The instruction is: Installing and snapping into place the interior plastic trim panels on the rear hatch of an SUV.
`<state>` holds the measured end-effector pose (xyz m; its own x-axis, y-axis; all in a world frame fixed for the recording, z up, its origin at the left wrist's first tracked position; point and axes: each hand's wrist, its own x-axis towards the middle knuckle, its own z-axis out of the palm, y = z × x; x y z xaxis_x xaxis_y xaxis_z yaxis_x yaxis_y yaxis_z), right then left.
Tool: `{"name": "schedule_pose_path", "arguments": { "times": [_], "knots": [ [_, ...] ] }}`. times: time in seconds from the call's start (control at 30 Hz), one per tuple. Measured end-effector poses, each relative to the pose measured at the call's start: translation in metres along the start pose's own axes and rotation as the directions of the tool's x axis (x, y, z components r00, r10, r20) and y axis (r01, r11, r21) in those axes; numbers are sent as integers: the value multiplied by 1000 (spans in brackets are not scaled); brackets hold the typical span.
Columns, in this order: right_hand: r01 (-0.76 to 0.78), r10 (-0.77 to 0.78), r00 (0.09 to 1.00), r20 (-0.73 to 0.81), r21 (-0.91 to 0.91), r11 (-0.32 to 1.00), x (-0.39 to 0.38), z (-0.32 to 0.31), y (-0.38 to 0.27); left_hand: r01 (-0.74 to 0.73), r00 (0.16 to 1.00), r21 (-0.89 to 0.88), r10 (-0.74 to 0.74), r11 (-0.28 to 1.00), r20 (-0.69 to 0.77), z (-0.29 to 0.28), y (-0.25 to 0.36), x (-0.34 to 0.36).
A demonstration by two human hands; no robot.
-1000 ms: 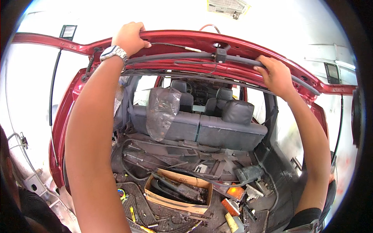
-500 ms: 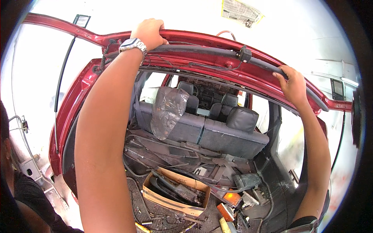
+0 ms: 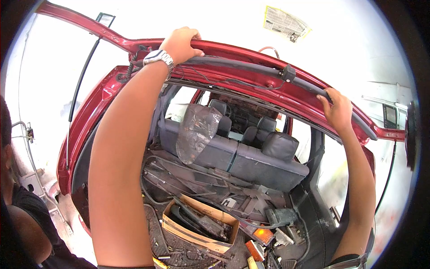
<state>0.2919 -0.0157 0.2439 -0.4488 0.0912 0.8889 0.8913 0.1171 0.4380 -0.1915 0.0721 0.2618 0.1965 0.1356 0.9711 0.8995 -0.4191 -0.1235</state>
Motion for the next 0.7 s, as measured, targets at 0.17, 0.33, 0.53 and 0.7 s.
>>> {"name": "schedule_pose_path", "arguments": {
  "times": [0.17,0.33,0.53,0.7],
  "knots": [
    [23,-23,1000,-6,2,1000,-5,4,7,70,943,-164,-118,984,-310,-20,-6,-32],
    [78,-76,995,-63,30,996,-5,7,7,511,778,-324,-589,796,-220,-43,-77,-62],
    [95,-93,992,-89,18,995,-11,18,16,708,698,-346,-685,616,208,-40,-99,-70],
    [47,-46,997,-69,24,999,-16,22,15,697,706,-298,-697,653,123,-24,-112,-58]
  ]
}}
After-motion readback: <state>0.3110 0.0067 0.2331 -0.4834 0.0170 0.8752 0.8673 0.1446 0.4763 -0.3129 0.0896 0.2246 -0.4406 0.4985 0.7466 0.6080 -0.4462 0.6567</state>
